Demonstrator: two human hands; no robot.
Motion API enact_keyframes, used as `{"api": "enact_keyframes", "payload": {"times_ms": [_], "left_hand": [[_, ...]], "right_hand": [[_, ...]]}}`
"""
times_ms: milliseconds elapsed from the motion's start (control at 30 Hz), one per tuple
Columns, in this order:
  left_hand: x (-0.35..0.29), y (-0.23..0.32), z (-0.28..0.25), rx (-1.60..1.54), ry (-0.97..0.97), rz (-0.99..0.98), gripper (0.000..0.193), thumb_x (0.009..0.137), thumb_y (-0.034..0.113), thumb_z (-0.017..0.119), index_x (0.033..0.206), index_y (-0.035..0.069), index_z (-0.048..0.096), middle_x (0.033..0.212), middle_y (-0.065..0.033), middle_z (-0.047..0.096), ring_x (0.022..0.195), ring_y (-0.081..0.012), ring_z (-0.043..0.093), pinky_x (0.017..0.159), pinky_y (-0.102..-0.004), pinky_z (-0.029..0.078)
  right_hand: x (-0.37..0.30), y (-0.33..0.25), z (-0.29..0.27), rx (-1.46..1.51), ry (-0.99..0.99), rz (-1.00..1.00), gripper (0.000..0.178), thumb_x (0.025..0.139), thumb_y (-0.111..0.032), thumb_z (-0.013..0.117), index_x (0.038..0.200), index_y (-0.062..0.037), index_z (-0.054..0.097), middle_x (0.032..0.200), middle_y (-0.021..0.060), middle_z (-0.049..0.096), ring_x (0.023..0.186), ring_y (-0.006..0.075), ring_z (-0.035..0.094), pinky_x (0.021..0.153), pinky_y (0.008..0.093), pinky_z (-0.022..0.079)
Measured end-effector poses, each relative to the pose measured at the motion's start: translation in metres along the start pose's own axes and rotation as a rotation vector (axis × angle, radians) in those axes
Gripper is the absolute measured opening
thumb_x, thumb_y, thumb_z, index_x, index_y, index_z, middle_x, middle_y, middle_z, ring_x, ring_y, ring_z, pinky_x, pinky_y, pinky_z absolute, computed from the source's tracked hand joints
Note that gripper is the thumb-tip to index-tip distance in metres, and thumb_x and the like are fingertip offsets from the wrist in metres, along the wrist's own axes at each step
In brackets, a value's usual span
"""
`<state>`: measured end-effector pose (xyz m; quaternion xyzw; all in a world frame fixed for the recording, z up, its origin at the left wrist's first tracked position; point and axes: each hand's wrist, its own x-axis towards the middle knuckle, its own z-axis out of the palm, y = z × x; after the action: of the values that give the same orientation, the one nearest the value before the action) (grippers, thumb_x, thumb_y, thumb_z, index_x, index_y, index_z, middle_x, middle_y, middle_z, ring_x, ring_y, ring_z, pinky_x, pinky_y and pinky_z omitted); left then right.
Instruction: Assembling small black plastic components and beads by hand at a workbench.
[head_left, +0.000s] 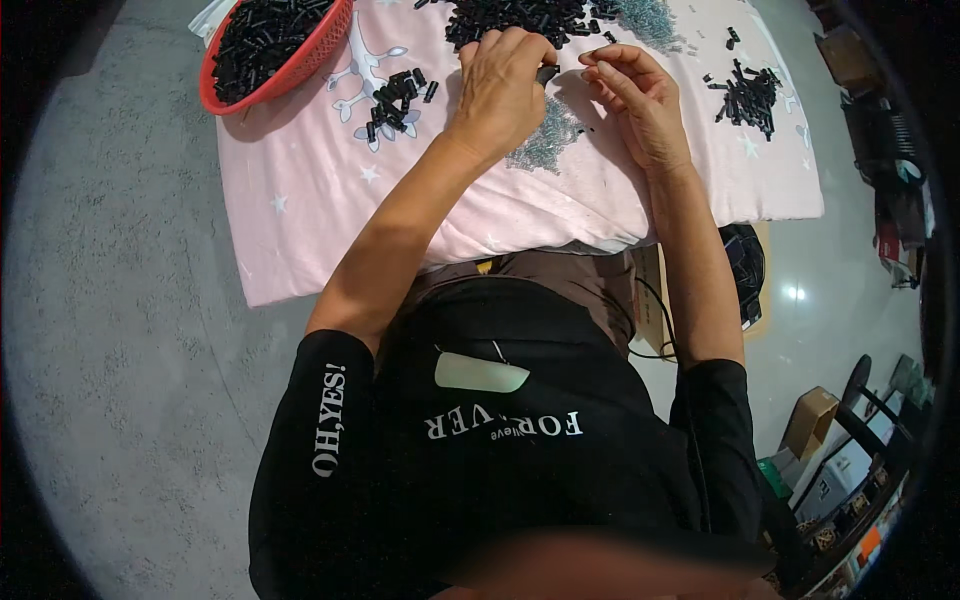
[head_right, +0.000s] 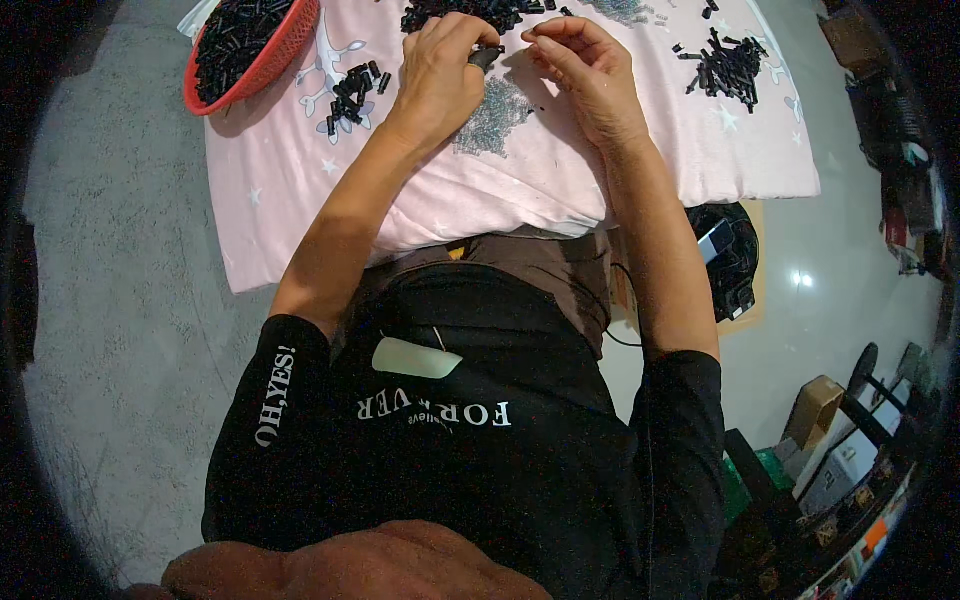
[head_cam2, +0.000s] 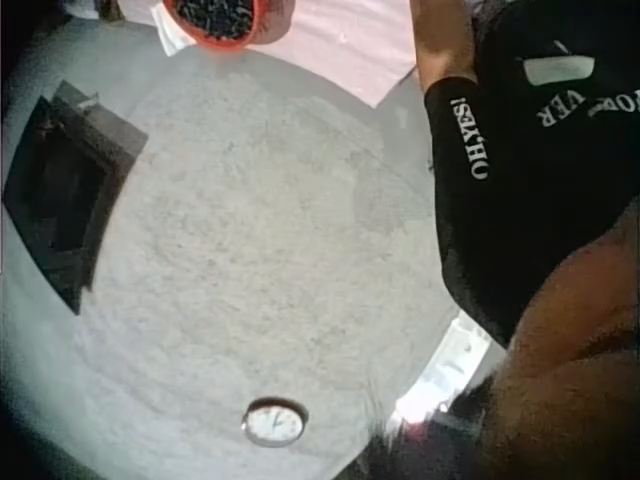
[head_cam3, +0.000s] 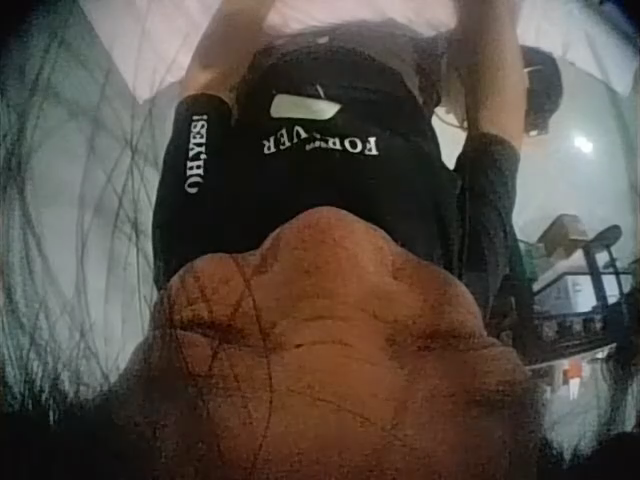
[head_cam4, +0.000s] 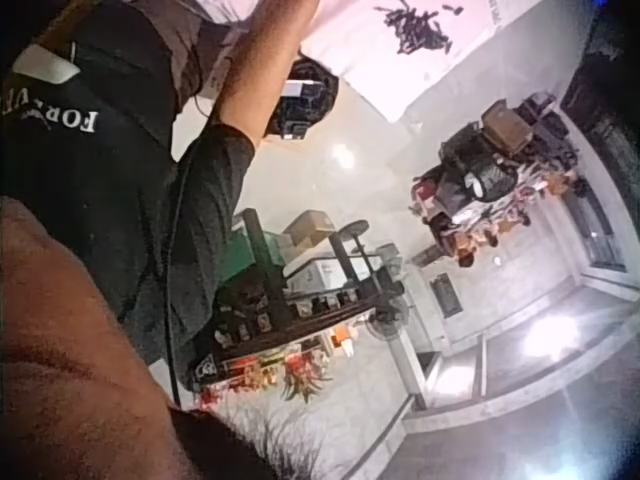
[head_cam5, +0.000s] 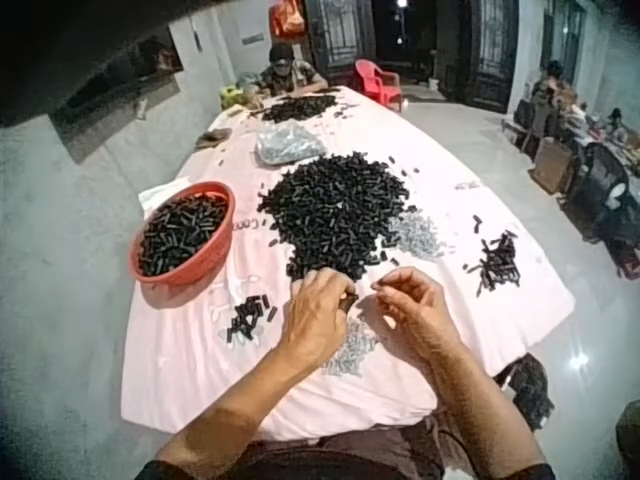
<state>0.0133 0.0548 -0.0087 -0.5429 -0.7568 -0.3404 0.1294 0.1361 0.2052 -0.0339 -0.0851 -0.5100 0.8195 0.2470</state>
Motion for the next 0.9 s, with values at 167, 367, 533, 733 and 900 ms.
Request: {"api": "enact_keyframes", "payload": {"times_ms": [167, 367, 533, 733, 900], "left_hand": [[0.000, 0.010, -0.008, -0.179, -0.008, -0.030, 0.032, 0.073, -0.011, 0.050, 0.100, 0.002, 0.060, 0.094, -0.0133, 0.064, 0.091, -0.0309, 0.063, 0.084, -0.0428, 0.049], [-0.001, 0.021, -0.012, -0.307, -0.003, -0.039, 0.034, 0.073, -0.013, 0.049, 0.103, 0.000, 0.058, 0.095, -0.0153, 0.064, 0.090, -0.0290, 0.068, 0.082, -0.0379, 0.055], [-0.001, 0.026, -0.015, -0.346, -0.009, -0.041, 0.033, 0.075, -0.012, 0.052, 0.105, 0.000, 0.058, 0.097, -0.0134, 0.065, 0.093, -0.0257, 0.068, 0.074, -0.0350, 0.058], [-0.002, 0.030, -0.016, -0.395, -0.013, -0.076, 0.033, 0.075, -0.011, 0.052, 0.105, 0.001, 0.060, 0.099, -0.0127, 0.066, 0.094, -0.0231, 0.069, 0.071, -0.0320, 0.058], [-0.002, 0.031, -0.015, -0.386, -0.009, -0.083, 0.032, 0.076, -0.010, 0.052, 0.104, 0.001, 0.061, 0.099, -0.0121, 0.067, 0.091, -0.0220, 0.069, 0.071, -0.0316, 0.058]], "right_hand": [[-0.001, 0.002, 0.005, -0.199, -0.041, -0.081, 0.019, 0.090, -0.007, 0.069, 0.108, -0.0010, 0.067, 0.099, 0.0067, 0.070, 0.087, 0.0120, 0.065, 0.079, 0.0262, 0.054], [-0.006, -0.003, 0.006, -0.148, -0.091, 0.040, 0.016, 0.092, -0.007, 0.067, 0.106, 0.0007, 0.067, 0.091, 0.0057, 0.069, 0.081, 0.0111, 0.065, 0.077, 0.0239, 0.053], [-0.006, -0.004, 0.006, -0.083, -0.117, 0.063, 0.014, 0.093, -0.007, 0.065, 0.105, -0.0001, 0.067, 0.088, 0.0048, 0.068, 0.079, 0.0090, 0.065, 0.072, 0.0209, 0.053], [-0.002, -0.001, -0.001, 0.013, -0.132, 0.079, 0.014, 0.094, -0.007, 0.064, 0.107, -0.0003, 0.066, 0.087, 0.0042, 0.068, 0.076, 0.0082, 0.065, 0.068, 0.0190, 0.053], [-0.001, 0.000, -0.002, 0.034, -0.144, 0.111, 0.015, 0.095, -0.006, 0.063, 0.107, 0.0008, 0.066, 0.086, 0.0045, 0.068, 0.074, 0.0081, 0.065, 0.068, 0.0186, 0.055]]}}
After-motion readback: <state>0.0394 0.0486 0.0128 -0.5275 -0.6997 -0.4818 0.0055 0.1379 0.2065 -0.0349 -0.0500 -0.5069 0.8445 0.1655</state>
